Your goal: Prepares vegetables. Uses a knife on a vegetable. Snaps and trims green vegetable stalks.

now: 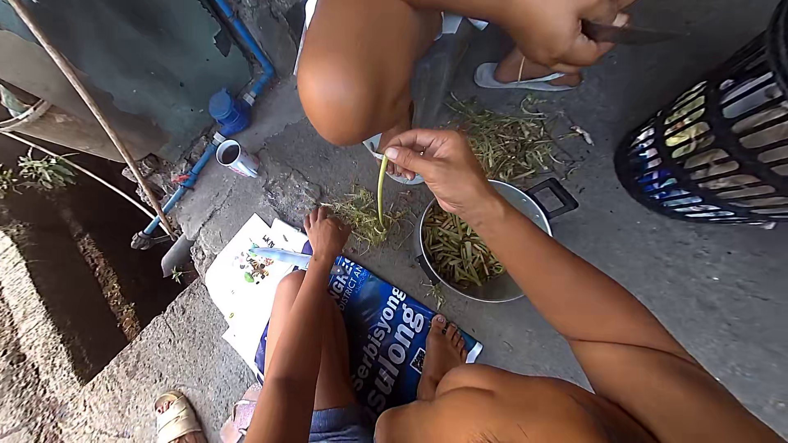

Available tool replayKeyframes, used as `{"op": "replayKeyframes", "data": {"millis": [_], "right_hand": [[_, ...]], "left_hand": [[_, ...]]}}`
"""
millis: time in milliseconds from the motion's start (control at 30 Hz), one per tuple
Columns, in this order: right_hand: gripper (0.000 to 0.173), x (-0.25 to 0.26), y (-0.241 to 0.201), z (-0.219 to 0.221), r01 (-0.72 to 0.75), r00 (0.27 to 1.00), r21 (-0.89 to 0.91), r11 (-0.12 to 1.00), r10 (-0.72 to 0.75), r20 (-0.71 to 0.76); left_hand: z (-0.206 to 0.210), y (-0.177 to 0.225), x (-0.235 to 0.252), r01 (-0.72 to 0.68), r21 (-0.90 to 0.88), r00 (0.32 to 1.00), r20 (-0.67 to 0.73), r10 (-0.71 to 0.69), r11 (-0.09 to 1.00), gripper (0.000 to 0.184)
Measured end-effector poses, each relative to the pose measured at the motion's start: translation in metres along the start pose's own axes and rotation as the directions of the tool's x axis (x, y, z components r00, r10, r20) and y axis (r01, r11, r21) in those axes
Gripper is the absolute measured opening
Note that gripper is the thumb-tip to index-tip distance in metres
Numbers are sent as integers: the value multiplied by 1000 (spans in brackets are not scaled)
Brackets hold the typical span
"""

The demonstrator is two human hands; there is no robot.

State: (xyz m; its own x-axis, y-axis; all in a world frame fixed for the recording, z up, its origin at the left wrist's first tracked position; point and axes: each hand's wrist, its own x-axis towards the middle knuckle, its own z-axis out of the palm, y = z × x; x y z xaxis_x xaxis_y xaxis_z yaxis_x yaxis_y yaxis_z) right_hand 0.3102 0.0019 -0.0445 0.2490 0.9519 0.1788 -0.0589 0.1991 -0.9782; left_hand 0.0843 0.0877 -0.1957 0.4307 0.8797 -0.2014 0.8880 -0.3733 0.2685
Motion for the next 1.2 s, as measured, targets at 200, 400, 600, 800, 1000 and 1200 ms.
{"op": "replayKeyframes", "data": {"millis": [200,400,600,800,1000,1200], "right_hand": [[6,0,6,4,10,1000,-39,999,-9,13],[5,-4,10,13,5,999,-91,996,-2,40],[7,-5,10,21,-1,999,-59,998,3,37],[15,0,18,0,16,999,-510,860,5,39],[26,-2,18,0,74,941,-762,643,208,267],[19,-6,16,16,138,971,-406,903,-42,236]], "left_hand": [[-24,7,-12,-27,-354,996,-89,-4,935,51],[-86,57,-56,-360,-731,924,-363,116,579,29],[-100,74,-61,-402,-664,885,-458,82,630,14],[-101,59,-62,-290,-791,928,-371,-45,538,15],[-100,55,-61,-279,-819,932,-357,-65,501,14],[-96,58,-60,-299,-868,945,-328,-6,396,27]]}}
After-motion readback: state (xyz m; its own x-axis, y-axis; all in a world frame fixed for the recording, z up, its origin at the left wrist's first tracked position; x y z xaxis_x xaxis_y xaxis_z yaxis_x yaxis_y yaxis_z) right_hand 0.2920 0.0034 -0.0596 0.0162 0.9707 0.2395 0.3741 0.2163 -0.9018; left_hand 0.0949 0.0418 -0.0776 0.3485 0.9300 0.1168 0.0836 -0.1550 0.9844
